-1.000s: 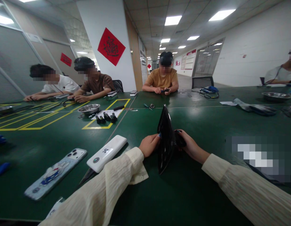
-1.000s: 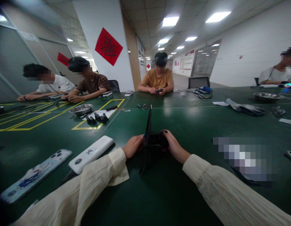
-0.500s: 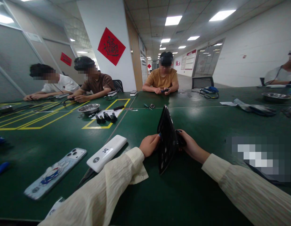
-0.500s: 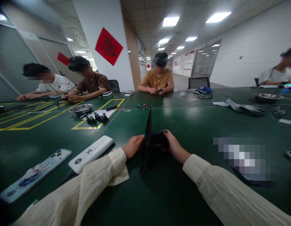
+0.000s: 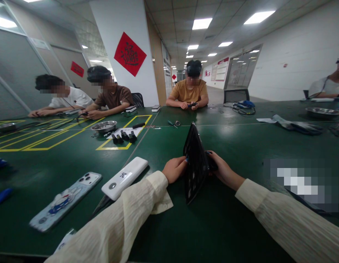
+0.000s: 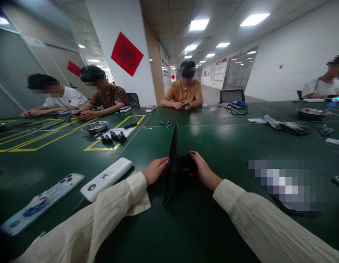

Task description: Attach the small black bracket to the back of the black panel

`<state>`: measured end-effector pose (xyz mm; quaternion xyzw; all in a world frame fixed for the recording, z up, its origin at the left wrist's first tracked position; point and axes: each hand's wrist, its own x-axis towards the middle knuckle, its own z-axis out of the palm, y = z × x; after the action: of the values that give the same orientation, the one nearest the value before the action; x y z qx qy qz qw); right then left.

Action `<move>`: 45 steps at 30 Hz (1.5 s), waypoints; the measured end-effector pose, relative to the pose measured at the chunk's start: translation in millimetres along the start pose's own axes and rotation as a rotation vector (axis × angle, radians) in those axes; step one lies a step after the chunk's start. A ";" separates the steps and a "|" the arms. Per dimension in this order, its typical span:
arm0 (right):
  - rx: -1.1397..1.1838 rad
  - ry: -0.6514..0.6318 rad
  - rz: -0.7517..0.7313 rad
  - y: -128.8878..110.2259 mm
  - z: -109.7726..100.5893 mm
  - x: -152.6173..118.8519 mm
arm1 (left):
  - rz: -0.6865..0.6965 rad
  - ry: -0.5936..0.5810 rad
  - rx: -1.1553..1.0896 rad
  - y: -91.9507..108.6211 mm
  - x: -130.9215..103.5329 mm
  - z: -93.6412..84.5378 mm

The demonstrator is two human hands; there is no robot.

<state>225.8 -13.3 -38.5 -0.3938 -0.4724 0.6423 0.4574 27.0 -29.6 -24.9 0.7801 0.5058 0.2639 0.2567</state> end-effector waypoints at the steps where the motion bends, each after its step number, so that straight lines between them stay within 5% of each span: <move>1: 0.002 0.003 -0.003 0.5 -0.2 0.3 | -0.001 0.000 -0.003 -0.1 0.1 0.1; 18: 0.003 0.003 0.017 -2.0 0.7 -2.7 | -0.059 -0.009 -0.154 -3.8 0.5 2.3; 45: -0.015 -0.004 0.009 -0.4 0.8 -0.5 | -0.030 0.040 -0.062 -4.4 2.0 3.0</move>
<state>225.2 -14.0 -37.9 -0.3980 -0.4762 0.6418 0.4506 26.8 -26.6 -29.7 0.7586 0.5141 0.2910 0.2748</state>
